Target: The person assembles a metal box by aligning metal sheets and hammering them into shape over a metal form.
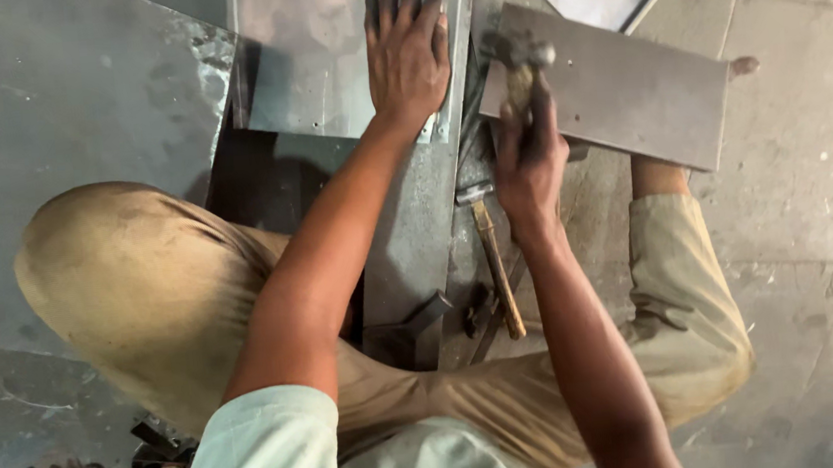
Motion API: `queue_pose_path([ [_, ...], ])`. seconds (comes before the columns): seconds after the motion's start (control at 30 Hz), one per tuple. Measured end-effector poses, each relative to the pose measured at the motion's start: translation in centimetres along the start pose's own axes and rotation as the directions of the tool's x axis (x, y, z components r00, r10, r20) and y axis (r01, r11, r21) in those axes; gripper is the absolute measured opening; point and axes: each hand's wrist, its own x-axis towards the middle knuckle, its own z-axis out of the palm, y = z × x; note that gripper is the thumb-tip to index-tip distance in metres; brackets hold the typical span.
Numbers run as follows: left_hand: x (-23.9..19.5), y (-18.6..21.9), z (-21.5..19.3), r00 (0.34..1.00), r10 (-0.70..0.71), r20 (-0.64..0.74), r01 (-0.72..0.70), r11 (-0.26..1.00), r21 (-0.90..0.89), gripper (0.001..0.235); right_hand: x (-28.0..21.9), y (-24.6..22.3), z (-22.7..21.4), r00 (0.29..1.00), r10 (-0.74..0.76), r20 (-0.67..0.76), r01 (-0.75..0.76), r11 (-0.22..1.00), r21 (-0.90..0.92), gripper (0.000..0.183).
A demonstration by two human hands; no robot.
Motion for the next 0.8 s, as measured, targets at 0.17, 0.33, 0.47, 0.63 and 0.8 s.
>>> queue_pose_path([
  [0.17,1.2,-0.1,-0.3,0.998,0.030,-0.047,-0.031,0.999,-0.016,0.053,0.6,0.7,-0.2,0.988,0.074,0.137,-0.062,0.994,-0.090,0.049],
  [0.33,0.2,0.8,-0.2,1.000,0.020,-0.005,-0.019,0.996,0.086,0.053,-7.7,3.0,-2.0,0.915,0.121,0.386,-0.109,0.993,-0.052,0.023],
  [0.47,1.6,3.1,1.2,0.988,-0.005,0.156,-0.021,0.986,0.165,0.064,-10.8,5.9,-1.2,0.721,0.525,0.452,-0.451,0.851,-0.269,0.029],
  [0.63,0.4,4.0,3.3,0.993,0.120,0.010,-0.121,0.982,0.144,0.065,-5.9,15.9,-2.6,0.803,0.587,0.102,-0.504,0.579,0.641,0.029],
  [0.8,0.9,5.2,3.4,0.972,0.179,0.152,-0.214,0.941,0.262,0.074,1.8,24.1,-3.5,0.691,0.677,0.254,-0.143,-0.216,0.966,0.037],
])
